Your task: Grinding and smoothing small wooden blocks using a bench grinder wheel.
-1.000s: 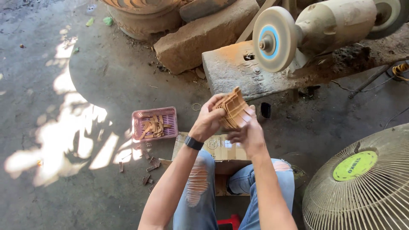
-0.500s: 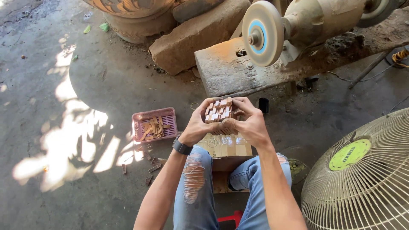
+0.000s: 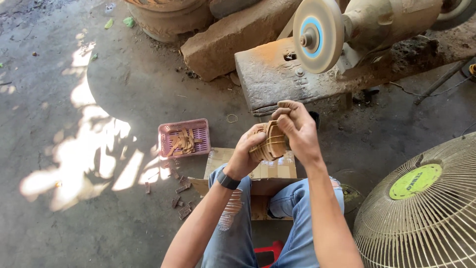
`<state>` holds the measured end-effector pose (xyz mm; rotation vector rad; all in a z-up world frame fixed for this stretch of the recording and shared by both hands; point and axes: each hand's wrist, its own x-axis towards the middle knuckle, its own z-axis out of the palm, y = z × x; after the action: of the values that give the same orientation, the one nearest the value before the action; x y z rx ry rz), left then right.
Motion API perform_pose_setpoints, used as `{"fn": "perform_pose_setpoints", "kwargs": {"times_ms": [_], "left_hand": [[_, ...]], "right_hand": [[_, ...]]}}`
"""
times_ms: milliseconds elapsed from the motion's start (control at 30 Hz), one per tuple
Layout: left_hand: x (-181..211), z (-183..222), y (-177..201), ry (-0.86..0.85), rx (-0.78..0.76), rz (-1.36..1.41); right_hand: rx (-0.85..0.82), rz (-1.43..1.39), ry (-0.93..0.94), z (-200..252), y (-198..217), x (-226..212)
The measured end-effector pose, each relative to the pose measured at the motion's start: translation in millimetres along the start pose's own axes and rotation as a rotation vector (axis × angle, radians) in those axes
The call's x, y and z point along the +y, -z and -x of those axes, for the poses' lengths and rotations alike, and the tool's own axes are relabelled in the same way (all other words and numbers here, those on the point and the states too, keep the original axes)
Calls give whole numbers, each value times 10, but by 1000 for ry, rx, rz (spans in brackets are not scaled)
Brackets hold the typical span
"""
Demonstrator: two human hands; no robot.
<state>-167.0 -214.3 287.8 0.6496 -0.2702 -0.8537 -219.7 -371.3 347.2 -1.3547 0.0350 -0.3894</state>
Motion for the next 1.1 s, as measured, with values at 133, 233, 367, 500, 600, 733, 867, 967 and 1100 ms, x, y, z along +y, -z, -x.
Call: {"fn": "perform_pose_setpoints", "kwargs": {"times_ms": [133, 233, 367, 500, 600, 733, 867, 967, 1100], "left_hand": [[23, 4, 88, 61, -59, 57], [29, 32, 199, 115, -94, 53], [131, 154, 131, 207, -59, 80], [89, 236, 234, 208, 44, 190], [164, 290, 202, 172, 96, 189], [309, 446, 47, 227, 194, 121], [452, 154, 418, 100, 241, -12], [733, -386, 444, -148, 267, -615], [870, -1353, 388, -280, 383, -1564]], "right_hand": [[11, 364, 105, -116, 25, 142], [75, 594, 319, -192, -83, 194], [129, 741, 459, -252, -190, 337], [252, 987, 687, -379, -308, 311], [363, 1111, 777, -696, -129, 584], [527, 1095, 775, -834, -20, 258], [569, 776, 581, -507, 23, 209], [680, 572, 339, -187, 118, 442], [728, 509, 158, -27, 210, 751]]}}
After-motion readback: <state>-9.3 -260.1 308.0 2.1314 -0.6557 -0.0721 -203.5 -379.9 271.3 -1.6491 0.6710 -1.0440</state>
